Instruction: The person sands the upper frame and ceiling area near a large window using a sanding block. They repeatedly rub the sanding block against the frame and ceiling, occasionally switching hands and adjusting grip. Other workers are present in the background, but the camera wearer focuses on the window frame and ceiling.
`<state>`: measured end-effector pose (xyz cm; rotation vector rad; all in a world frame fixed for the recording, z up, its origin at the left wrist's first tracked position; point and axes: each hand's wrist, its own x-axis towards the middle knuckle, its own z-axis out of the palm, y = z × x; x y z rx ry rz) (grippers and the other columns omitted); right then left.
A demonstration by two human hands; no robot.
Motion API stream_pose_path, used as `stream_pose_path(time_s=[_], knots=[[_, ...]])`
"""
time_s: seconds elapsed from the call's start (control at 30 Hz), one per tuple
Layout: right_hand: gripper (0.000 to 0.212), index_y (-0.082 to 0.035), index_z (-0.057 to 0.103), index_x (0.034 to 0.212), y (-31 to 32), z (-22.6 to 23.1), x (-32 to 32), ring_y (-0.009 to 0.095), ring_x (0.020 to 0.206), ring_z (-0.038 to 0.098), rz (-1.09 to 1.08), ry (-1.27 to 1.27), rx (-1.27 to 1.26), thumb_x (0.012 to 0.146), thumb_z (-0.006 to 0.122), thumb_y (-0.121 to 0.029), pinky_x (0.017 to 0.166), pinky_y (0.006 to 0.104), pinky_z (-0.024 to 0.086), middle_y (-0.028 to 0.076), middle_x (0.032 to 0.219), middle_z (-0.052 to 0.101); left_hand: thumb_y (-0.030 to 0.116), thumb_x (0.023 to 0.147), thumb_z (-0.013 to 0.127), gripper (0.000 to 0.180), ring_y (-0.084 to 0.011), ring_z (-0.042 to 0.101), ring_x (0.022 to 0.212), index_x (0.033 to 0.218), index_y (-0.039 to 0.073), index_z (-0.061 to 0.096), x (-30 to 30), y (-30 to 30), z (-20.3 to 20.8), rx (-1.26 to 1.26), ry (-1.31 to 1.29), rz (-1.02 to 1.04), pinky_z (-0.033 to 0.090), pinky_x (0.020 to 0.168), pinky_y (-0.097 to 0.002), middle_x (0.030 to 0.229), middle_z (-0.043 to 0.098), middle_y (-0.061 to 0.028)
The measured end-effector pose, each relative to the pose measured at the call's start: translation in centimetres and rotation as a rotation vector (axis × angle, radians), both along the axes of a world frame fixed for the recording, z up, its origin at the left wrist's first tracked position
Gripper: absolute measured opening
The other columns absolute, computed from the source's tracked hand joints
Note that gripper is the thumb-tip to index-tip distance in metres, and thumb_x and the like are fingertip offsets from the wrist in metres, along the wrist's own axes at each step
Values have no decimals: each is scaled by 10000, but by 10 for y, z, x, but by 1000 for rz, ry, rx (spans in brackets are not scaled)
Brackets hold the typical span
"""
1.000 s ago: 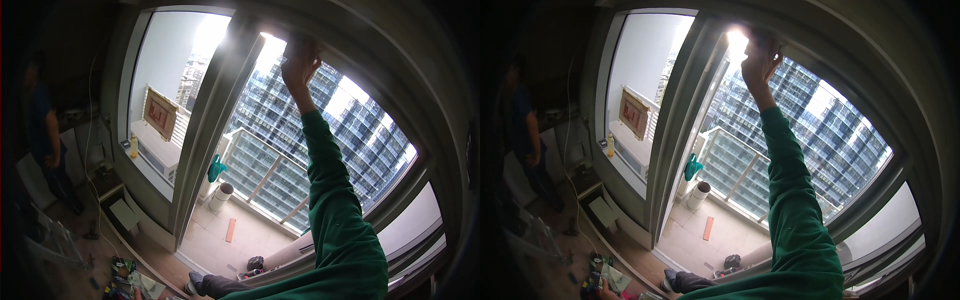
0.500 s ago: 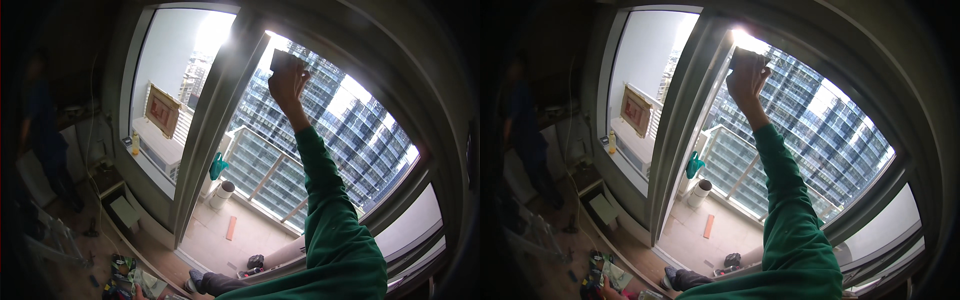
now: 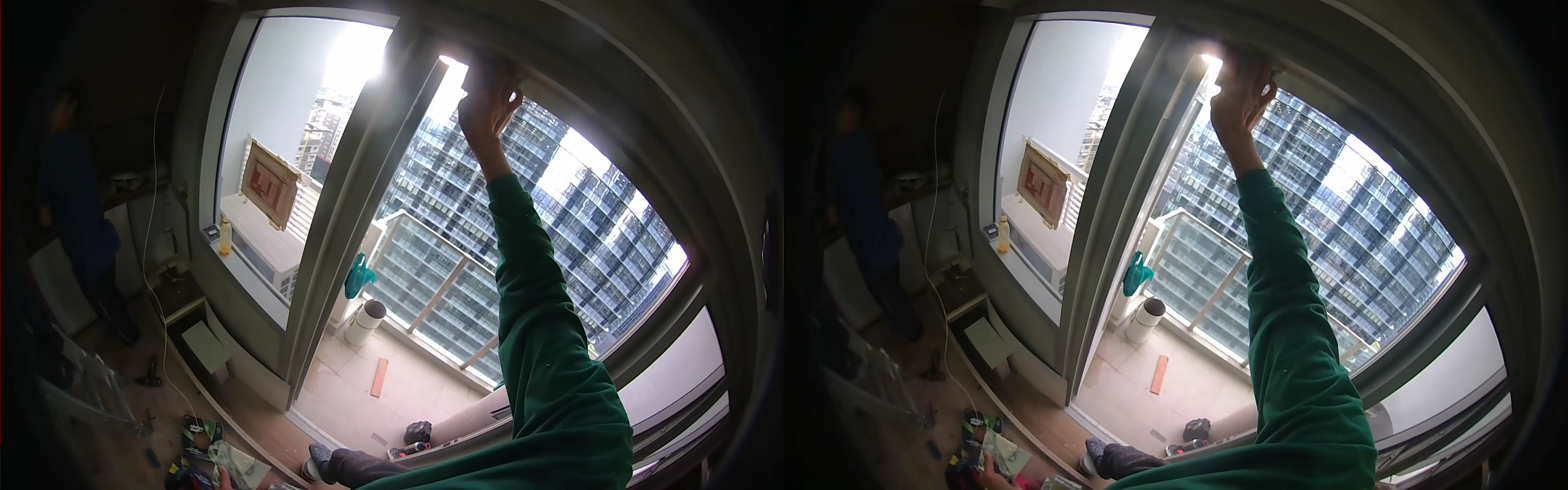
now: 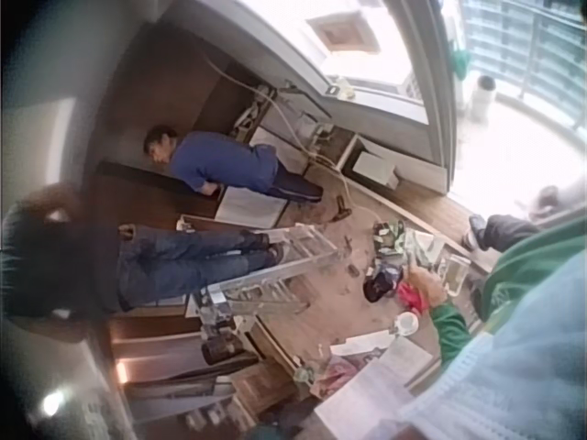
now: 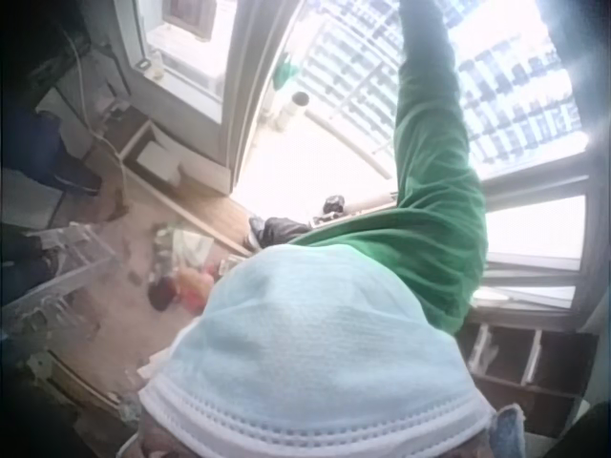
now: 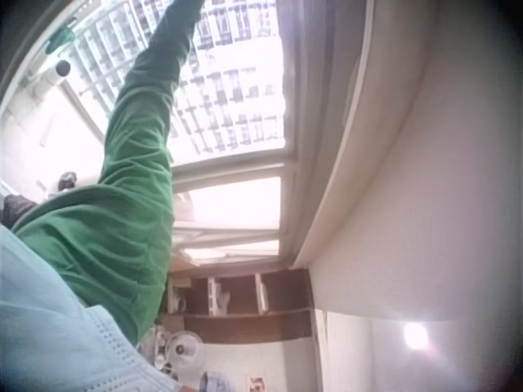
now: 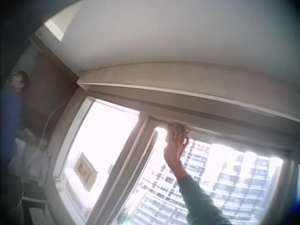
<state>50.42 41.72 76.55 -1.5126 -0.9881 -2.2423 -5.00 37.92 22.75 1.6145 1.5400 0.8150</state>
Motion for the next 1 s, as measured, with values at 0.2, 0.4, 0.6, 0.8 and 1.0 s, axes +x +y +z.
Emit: stream_pose_path(time_s=[0.2, 0.4, 0.6, 0.8, 1.0], knots=[[700, -210, 453, 1324, 2, 3, -13, 394, 1282, 350, -149, 46, -10, 655, 659, -181, 962, 540, 298, 181, 1270, 448, 286, 798, 685, 474, -291, 598, 1026, 1167, -2, 609, 1, -2, -5, -24, -37, 33, 477, 871, -386, 1149, 614, -169], [542, -166, 535, 1220, 0, -2, -28, 404, 1216, 403, -354, 165, -53, 687, 624, -221, 877, 538, 362, 196, 1303, 433, 280, 806, 680, 461, -284, 600, 1022, 1159, -7, 610, 1, 0, -16, -45, -122, 60, 479, 870, -381, 1140, 616, -164], [418, -137, 606, 1124, -34, -71, -60, 345, 1103, 534, -138, 369, -341, 722, 571, -27, 887, 542, 399, 123, 1151, 549, 274, 813, 676, 447, -278, 602, 1018, 1152, -11, 612, -10, -1, -24, -66, -198, 110, 481, 870, -376, 1130, 618, -159], [538, -140, 645, 1130, -75, 11, -64, 299, 1092, 579, 5, -175, -648, 665, 550, 113, 835, 451, 493, 87, 1138, 613, 268, 821, 671, 434, -271, 604, 1014, 1145, -16, 613, -10, -3, -27, -85, -245, 117, 482, 869, -371, 1121, 621, -154], [553, -75, 565, 1206, -64, 52, -29, 239, 1250, 484, -174, -231, -805, 675, 570, 79, 960, 413, 420, 80, 1328, 518, 262, 828, 666, 421, -264, 606, 1010, 1138, -20, 615, -8, -5, -27, -101, -263, 121, 484, 869, -366, 1112, 623, -150]])
